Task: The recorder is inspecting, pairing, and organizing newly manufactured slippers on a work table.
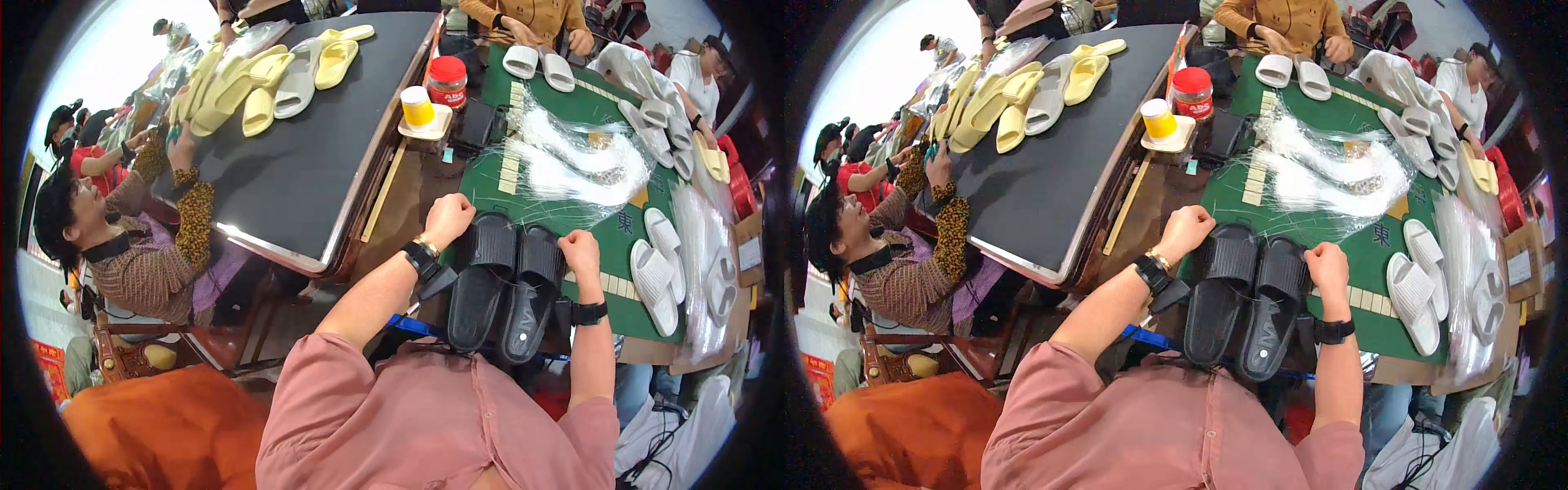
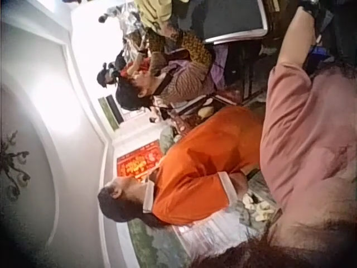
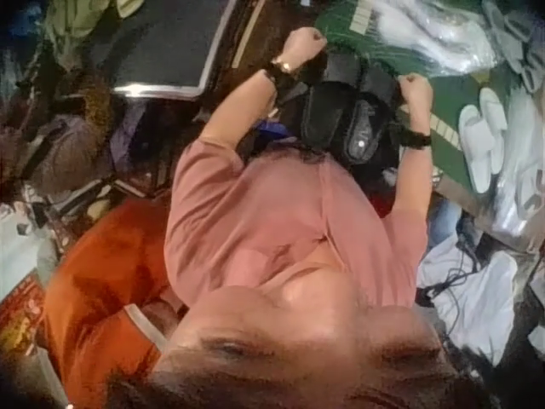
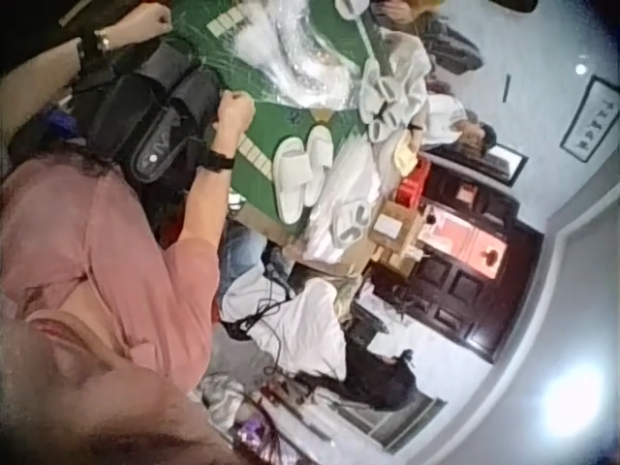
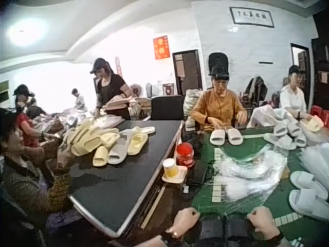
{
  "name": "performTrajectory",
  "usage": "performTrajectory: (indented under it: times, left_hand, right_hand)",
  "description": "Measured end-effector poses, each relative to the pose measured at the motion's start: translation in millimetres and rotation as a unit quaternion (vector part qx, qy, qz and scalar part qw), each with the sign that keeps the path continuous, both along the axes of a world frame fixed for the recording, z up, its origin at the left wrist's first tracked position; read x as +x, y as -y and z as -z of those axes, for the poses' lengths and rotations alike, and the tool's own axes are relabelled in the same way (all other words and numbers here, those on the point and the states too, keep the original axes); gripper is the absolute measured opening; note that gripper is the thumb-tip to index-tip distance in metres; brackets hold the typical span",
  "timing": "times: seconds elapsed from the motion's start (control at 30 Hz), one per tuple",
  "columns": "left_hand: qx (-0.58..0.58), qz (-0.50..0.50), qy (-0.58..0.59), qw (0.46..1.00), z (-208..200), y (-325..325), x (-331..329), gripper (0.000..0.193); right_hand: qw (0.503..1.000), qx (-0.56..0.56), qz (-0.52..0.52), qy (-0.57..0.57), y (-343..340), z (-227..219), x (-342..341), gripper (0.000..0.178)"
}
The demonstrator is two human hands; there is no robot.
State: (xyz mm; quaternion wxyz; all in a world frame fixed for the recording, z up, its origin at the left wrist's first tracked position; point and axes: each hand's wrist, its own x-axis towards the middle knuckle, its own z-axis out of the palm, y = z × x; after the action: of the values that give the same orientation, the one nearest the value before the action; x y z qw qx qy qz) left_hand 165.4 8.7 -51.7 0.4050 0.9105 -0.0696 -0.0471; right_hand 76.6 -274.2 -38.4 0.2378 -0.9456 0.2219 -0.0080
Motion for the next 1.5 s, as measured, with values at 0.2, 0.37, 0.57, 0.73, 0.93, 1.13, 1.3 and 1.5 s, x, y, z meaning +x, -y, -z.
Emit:
performTrajectory:
  times: [0.2, 0.37, 0.57, 0.73, 0.93, 1.13, 1.3, 1.5]
  left_hand:
    - [-0.172, 0.03, 0.048, 0.983, -20, 15, -18, 0.018]
    - [-0.252, 0.117, 0.039, 0.96, -29, 34, -33, 0.015]
    - [-0.198, 0.141, 0.1, 0.965, -21, 41, -43, 0.011]
    - [-0.167, 0.153, 0.106, 0.968, -17, 40, -42, 0.011]
    - [-0.156, 0.16, 0.136, 0.965, -11, 42, -42, 0.009]
    - [-0.149, 0.162, 0.191, 0.956, -8, 43, -41, 0.009]
    - [-0.174, 0.157, 0.177, 0.956, -6, 43, -43, 0.008]
    - [-0.162, 0.151, 0.197, 0.955, -4, 45, -44, 0.009]
  right_hand:
    - [0.971, 0.115, -0.049, 0.203, -18, -12, 1, 0.016]
    - [0.909, 0.318, -0.069, 0.261, -57, -21, 4, 0.011]
    - [0.878, 0.404, -0.057, 0.251, -71, -6, 3, 0.013]
    - [0.885, 0.398, -0.063, 0.233, -69, -4, 4, 0.011]
    - [0.886, 0.39, -0.086, 0.237, -71, -3, 2, 0.01]
    - [0.895, 0.379, -0.089, 0.221, -67, 0, 2, 0.01]
    - [0.902, 0.355, -0.109, 0.222, -67, 6, 4, 0.009]
    - [0.91, 0.303, -0.164, 0.231, -67, 9, 4, 0.01]
